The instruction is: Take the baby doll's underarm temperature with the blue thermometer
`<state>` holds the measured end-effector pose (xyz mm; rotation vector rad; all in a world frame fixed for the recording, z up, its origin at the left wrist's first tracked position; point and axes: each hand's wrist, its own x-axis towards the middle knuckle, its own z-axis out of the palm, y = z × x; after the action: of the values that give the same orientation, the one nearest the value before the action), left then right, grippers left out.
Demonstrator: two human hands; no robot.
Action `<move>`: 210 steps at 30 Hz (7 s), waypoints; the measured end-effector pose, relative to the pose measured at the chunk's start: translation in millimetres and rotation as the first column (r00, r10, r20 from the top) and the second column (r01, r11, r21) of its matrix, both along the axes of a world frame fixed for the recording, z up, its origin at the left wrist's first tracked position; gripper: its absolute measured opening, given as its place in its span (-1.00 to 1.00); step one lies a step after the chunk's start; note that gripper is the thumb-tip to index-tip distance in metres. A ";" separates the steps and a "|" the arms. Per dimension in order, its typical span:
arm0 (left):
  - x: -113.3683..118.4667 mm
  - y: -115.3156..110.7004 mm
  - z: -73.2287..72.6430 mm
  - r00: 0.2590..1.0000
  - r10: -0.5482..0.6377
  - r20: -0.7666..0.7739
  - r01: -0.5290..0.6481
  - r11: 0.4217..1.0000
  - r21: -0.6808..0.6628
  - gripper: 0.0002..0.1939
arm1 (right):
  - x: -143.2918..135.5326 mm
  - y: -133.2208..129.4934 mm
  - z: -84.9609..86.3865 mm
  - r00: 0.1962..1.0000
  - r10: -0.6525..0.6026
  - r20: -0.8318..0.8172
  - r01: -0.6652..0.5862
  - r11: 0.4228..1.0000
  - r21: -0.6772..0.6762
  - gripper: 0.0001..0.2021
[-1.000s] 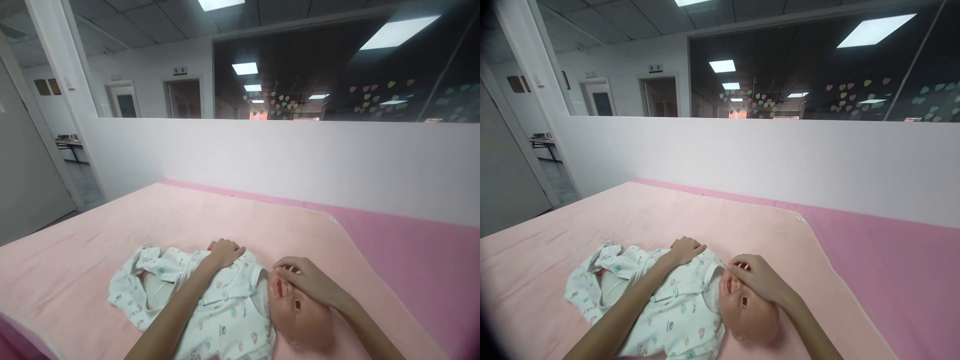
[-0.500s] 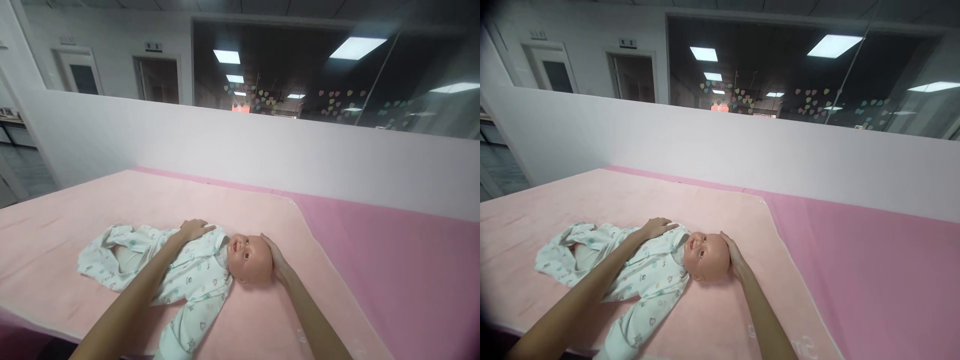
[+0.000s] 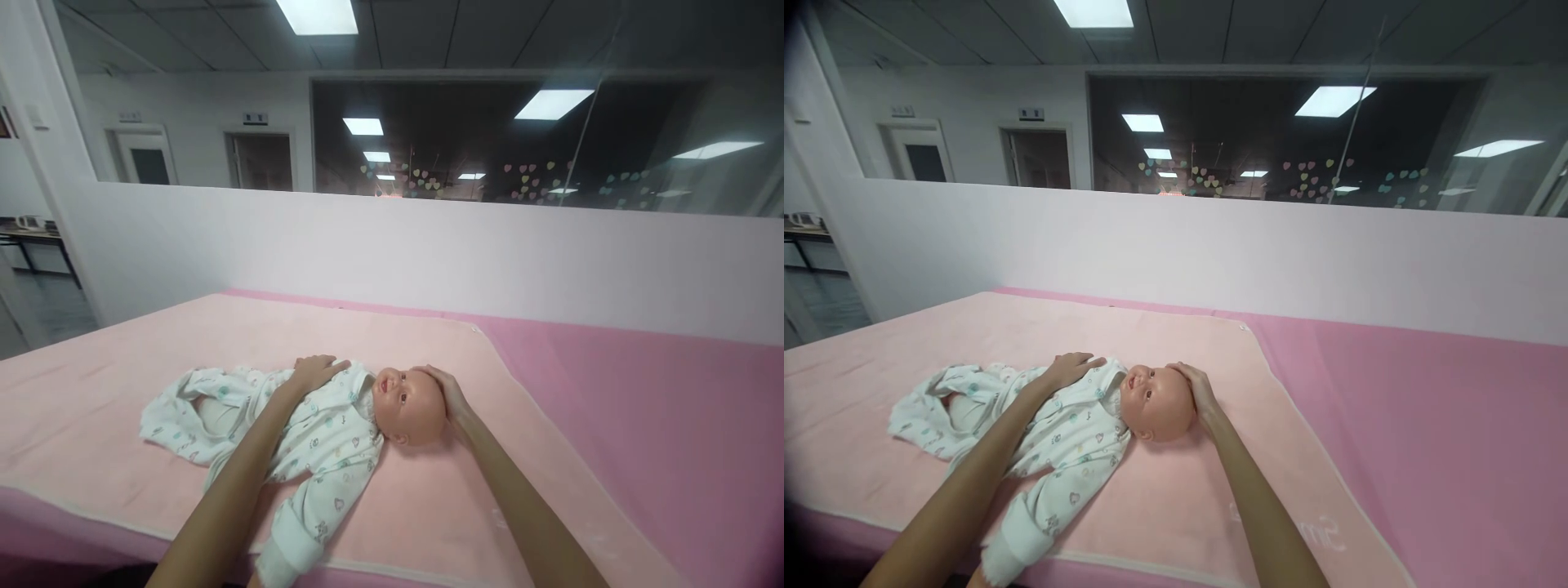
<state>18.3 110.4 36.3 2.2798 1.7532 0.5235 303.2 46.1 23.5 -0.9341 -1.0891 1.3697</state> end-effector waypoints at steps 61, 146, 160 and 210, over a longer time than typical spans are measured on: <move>-11.9 -45.2 13.7 0.558 -0.469 0.685 0.659 0.751 -0.023 -0.35 | -11.0 -8.2 11.2 0.975 -0.163 0.154 0.128 0.968 0.215 -0.64; -6.2 -43.9 4.4 0.493 -0.224 0.841 0.482 0.874 -0.050 -0.68 | -49.1 -188.4 -60.4 0.037 -0.728 0.685 0.054 0.686 0.726 -0.75; -6.8 -41.0 1.2 0.416 -0.246 0.876 0.535 0.844 -0.017 -0.76 | -154.8 -70.9 18.4 0.068 -0.651 0.756 -0.180 0.737 0.651 -0.69; -11.5 -55.8 10.0 0.596 -0.405 0.693 0.573 0.819 -0.015 -0.79 | -158.4 -57.1 -22.4 0.698 -0.623 0.354 0.283 0.693 0.663 -0.73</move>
<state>6.8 54.6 46.3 1.9172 0.7331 0.8198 144.9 -11.0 1.1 -1.0860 -1.4474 0.2627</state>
